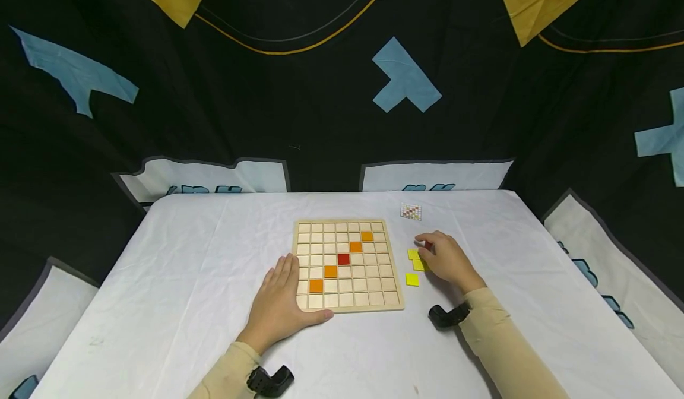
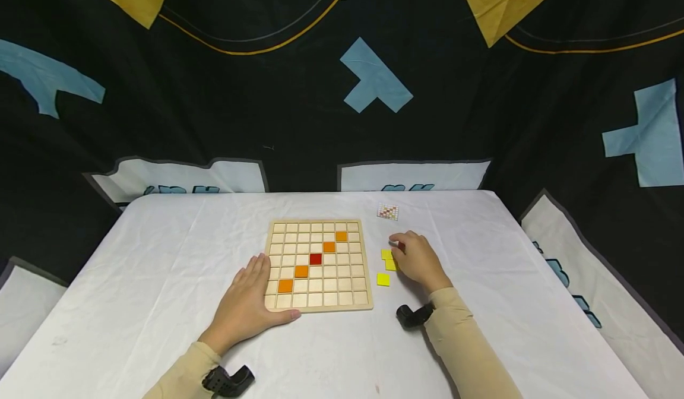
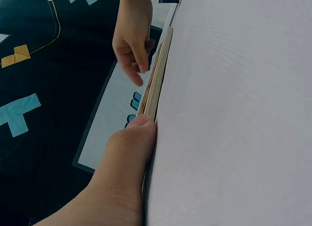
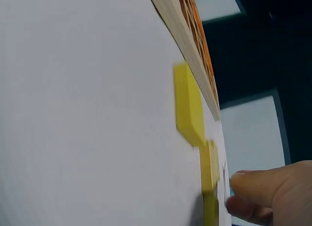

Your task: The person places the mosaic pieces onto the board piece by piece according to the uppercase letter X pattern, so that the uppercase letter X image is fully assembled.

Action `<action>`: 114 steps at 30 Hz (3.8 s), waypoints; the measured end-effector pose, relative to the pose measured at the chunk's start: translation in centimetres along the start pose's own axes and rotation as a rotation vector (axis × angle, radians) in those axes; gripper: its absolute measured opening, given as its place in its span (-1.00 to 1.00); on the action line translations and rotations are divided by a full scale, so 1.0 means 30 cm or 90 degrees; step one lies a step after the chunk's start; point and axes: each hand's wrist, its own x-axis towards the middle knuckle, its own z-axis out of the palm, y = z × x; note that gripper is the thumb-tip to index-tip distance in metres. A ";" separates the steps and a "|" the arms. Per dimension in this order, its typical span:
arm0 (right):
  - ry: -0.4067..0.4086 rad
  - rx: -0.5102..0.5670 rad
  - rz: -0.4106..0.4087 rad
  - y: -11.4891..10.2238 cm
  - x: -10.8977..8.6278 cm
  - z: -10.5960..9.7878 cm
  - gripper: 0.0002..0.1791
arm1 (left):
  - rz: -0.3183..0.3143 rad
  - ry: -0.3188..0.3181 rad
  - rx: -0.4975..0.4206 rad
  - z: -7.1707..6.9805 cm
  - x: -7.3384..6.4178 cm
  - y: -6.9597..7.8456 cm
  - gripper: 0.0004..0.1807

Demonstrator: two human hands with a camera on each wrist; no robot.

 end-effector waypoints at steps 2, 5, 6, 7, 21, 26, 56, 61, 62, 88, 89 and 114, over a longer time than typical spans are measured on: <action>-0.014 0.001 0.015 0.015 0.000 -0.006 -0.65 | 0.000 0.000 0.001 0.000 0.000 -0.001 0.51; -0.030 0.014 0.018 0.023 -0.001 -0.011 -0.67 | -0.003 -0.007 0.002 -0.005 0.000 0.000 0.52; -0.032 0.019 0.019 0.024 -0.001 -0.011 -0.69 | -0.004 -0.008 0.003 -0.005 0.001 0.000 0.52; -0.034 0.025 0.020 0.024 -0.002 -0.011 -0.70 | -0.005 -0.010 0.002 -0.006 0.001 -0.001 0.52; -0.033 0.173 0.027 0.009 0.008 -0.008 -0.89 | -0.004 -0.014 0.008 -0.011 0.004 -0.004 0.53; 0.000 0.206 0.027 -0.046 0.040 0.012 -0.88 | -0.003 -0.008 0.002 -0.010 0.001 -0.003 0.53; -0.094 0.261 -0.091 -0.465 0.266 0.218 -0.93 | -0.003 -0.008 0.012 -0.010 -0.002 0.004 0.53; -0.100 0.227 -0.095 -0.500 0.263 0.232 -0.94 | 0.001 -0.010 0.015 -0.013 -0.003 0.005 0.52; -0.102 0.221 -0.096 -0.506 0.263 0.234 -0.94 | 0.002 -0.010 0.016 -0.014 -0.003 0.005 0.52; -0.137 0.091 -0.179 -0.494 0.216 0.197 -0.86 | -0.004 -0.013 0.018 -0.001 -0.004 0.001 0.55; -0.140 0.097 -0.181 -0.486 0.209 0.187 -0.83 | -0.005 -0.014 0.018 -0.001 -0.004 0.001 0.55; -0.160 0.001 -0.055 -0.087 0.003 -0.106 -0.61 | -0.008 -0.029 0.014 -0.010 0.000 0.008 0.52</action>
